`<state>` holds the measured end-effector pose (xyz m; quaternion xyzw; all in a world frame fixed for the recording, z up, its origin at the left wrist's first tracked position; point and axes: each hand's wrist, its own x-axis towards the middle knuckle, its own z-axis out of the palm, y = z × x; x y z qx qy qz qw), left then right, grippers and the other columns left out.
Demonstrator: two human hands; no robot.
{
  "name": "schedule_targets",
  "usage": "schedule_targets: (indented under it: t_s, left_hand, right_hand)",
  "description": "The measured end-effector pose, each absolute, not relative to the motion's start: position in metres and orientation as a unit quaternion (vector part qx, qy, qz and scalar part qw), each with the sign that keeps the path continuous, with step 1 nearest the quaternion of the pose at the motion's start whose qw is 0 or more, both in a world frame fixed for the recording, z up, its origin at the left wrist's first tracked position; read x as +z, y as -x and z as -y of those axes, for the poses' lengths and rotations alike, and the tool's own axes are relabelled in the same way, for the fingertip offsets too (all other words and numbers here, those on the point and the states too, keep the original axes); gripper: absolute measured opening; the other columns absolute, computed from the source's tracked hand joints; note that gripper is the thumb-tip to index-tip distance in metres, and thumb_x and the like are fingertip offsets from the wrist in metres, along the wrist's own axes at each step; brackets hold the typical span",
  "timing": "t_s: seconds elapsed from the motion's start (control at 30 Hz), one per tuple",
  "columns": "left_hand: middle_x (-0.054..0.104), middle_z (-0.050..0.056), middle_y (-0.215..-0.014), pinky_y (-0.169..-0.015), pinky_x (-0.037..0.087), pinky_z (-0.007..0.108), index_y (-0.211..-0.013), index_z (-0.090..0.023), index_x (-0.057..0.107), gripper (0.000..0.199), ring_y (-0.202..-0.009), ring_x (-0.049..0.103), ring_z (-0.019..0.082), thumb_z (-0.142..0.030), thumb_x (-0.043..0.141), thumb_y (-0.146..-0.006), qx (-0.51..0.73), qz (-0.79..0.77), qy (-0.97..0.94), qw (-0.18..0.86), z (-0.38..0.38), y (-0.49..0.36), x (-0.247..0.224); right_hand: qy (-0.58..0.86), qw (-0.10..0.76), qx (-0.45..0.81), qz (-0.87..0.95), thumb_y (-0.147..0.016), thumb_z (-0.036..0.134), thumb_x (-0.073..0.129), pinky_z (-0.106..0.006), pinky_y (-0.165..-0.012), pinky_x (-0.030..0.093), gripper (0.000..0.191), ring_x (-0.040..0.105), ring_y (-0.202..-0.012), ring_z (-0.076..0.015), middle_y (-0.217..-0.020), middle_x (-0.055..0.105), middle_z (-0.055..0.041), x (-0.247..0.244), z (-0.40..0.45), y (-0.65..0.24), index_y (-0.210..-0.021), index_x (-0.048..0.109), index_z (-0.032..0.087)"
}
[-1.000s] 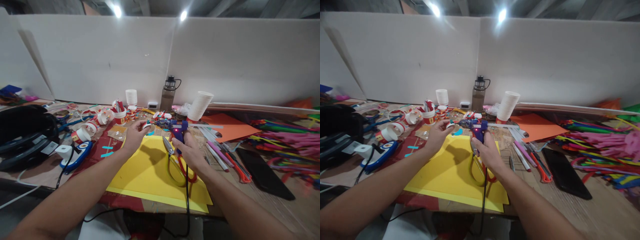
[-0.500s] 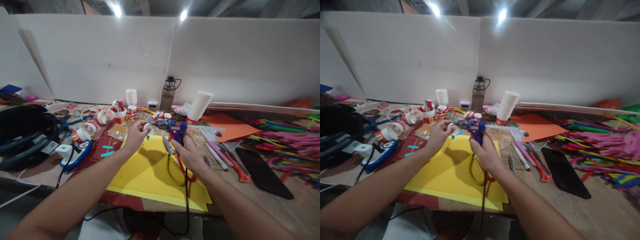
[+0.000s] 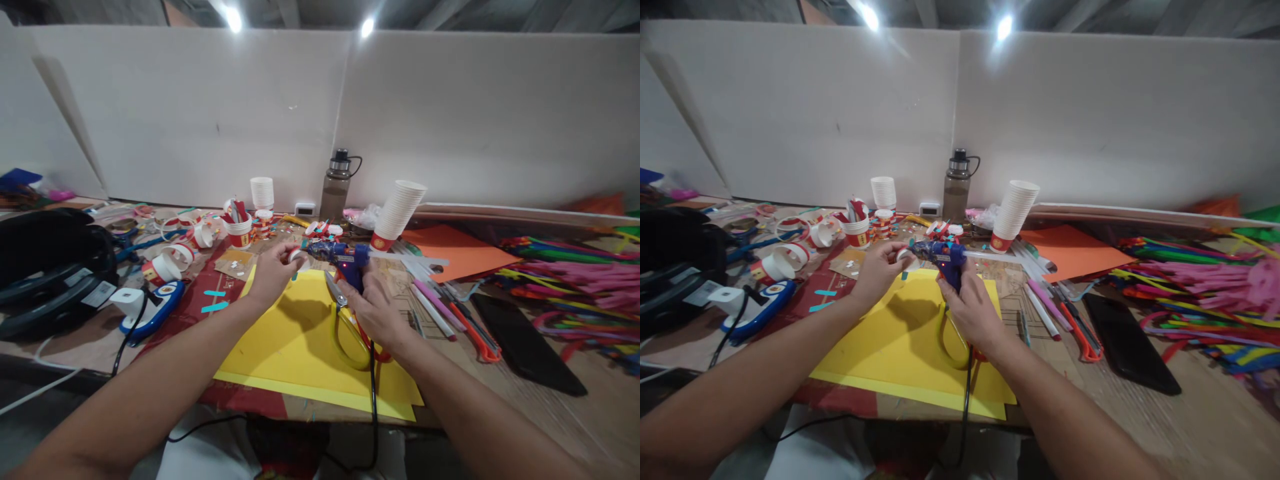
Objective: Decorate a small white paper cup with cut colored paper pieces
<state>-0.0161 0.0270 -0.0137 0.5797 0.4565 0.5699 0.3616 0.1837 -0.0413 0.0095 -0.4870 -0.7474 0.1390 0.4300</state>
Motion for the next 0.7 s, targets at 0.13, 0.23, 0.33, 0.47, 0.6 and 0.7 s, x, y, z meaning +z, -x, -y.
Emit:
schedule_targets:
  t_s: [0.13,0.23,0.33,0.47,0.6,0.7]
  left_hand:
    - [0.072,0.005,-0.084,-0.070,0.050,0.028,-0.097,-0.015,0.069,0.033,-0.075,0.066,0.018,-0.032,0.072,-0.069,0.561,-0.465,-0.589,0.349,-0.0286,0.0175,-0.0178]
    - [0.073,0.006,-0.085,-0.071,0.051,0.029,-0.098,-0.015,0.070,0.033,-0.076,0.067,0.019,-0.032,0.071,-0.069,0.561,-0.469,-0.591,0.341,-0.0293,0.0176,-0.0193]
    - [0.073,0.006,-0.085,-0.072,0.051,0.029,-0.097,-0.015,0.070,0.033,-0.077,0.067,0.019,-0.032,0.071,-0.069,0.560,-0.471,-0.592,0.337,-0.0294,0.0174,-0.0192]
    - [0.073,0.005,-0.086,-0.073,0.050,0.029,-0.098,-0.015,0.070,0.033,-0.077,0.066,0.018,-0.031,0.071,-0.069,0.556,-0.473,-0.599,0.329,-0.0281,0.0174,-0.0172]
    - [0.073,0.005,-0.085,-0.073,0.050,0.029,-0.098,-0.016,0.070,0.031,-0.076,0.065,0.017,-0.031,0.070,-0.071,0.552,-0.479,-0.608,0.311,-0.0277,0.0180,-0.0170]
    - [0.072,0.004,-0.085,-0.073,0.050,0.029,-0.098,-0.017,0.070,0.030,-0.075,0.064,0.017,-0.032,0.070,-0.071,0.551,-0.477,-0.614,0.302,-0.0291,0.0192,-0.0195]
  right_hand:
    - [0.474,0.431,0.165,0.750,-0.092,0.036,0.049,-0.046,-0.105,0.040,0.040,0.055,-0.114,-0.0279,-0.117,0.064,-0.0105,0.0164,0.0422,-0.1792,-0.128,0.053,0.020]
    - [0.468,0.427,0.171,0.755,-0.091,0.033,0.050,-0.047,-0.103,0.040,0.041,0.056,-0.113,-0.0284,-0.114,0.065,-0.0111,0.0198,0.0424,-0.1770,-0.129,0.049,0.018]
    - [0.473,0.424,0.168,0.753,-0.091,0.030,0.049,-0.047,-0.103,0.040,0.037,0.055,-0.114,-0.0285,-0.116,0.064,-0.0120,0.0183,0.0423,-0.1774,-0.126,0.049,0.017]
    - [0.486,0.419,0.173,0.748,-0.090,0.029,0.051,-0.046,-0.102,0.041,0.037,0.056,-0.114,-0.0286,-0.121,0.061,-0.0139,0.0154,0.0429,-0.1785,-0.125,0.048,0.016]
    - [0.492,0.415,0.173,0.745,-0.090,0.029,0.050,-0.045,-0.100,0.042,0.043,0.056,-0.114,-0.0289,-0.122,0.061,-0.0139,0.0152,0.0440,-0.1782,-0.131,0.043,0.017]
    - [0.497,0.411,0.173,0.744,-0.090,0.030,0.050,-0.044,-0.098,0.043,0.043,0.056,-0.113,-0.0289,-0.122,0.061,-0.0130,0.0152,0.0442,-0.1777,-0.132,0.043,0.019]
